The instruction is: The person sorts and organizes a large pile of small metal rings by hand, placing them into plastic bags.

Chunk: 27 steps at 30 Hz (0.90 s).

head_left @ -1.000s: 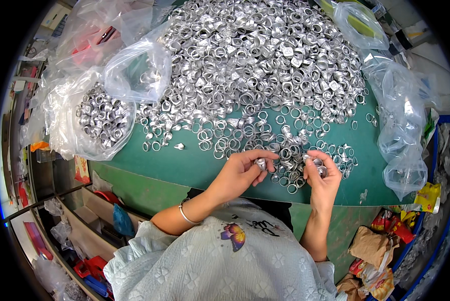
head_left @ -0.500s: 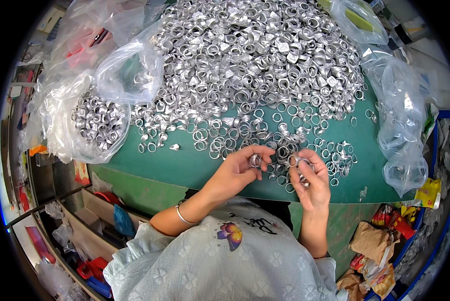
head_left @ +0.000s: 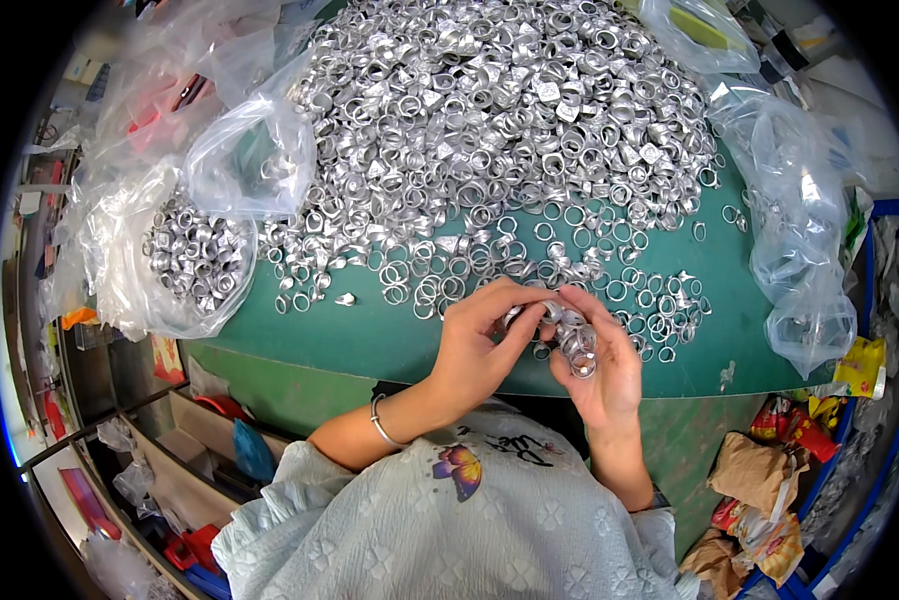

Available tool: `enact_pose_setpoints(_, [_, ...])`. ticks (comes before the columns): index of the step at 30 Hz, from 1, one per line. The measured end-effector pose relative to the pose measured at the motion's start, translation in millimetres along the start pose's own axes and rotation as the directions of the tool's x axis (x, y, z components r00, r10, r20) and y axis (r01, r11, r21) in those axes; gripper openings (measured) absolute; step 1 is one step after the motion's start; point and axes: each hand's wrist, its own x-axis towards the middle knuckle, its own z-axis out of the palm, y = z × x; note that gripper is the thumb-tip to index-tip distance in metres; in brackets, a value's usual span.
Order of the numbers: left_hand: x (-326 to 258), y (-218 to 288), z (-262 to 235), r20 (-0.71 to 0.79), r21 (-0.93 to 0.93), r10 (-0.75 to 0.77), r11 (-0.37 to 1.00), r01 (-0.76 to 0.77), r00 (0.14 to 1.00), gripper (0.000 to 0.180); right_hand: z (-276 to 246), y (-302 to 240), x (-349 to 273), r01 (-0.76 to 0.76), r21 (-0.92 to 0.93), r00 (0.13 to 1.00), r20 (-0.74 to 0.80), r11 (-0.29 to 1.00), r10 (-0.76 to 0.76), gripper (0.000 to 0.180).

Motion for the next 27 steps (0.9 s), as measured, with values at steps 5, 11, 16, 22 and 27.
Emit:
enact_pose_setpoints(5, [13.7,13.0,3.0,0.180,0.346,0.172,0.910,-0.226,0.968,0.021,6.4,4.6,0.7,-0.016,0.148,0.998,-0.053,0.989,0.024,0.042])
enact_pose_setpoints(11, [15.3,20.1,4.7,0.299,0.479,0.132,0.836,-0.268,0.945,0.024,5.3,2.8,-0.3,-0.035,0.168,0.998,-0.044,0.985,0.043,0.038])
enact_pose_setpoints(16, [8.7,20.8,-0.5,0.523,0.619,0.152,0.608,-0.497,0.839,0.017,3.9,3.2,0.3,0.003,0.049,0.998,-0.055,0.999,0.000,0.034])
enact_pose_setpoints(22, [12.9,13.6,5.1,0.309,0.162,0.152,0.964,-0.210,0.939,0.010,7.2,3.4,1.7,0.032,0.153,0.976,-0.217,0.988,0.002,0.024])
enact_pose_setpoints(27, [14.4,14.3,-3.2,0.300,-0.476,-0.307,0.772,0.421,0.903,0.009,0.2,3.3,0.3,0.112,0.065,0.986,-0.132,0.992,-0.103,0.021])
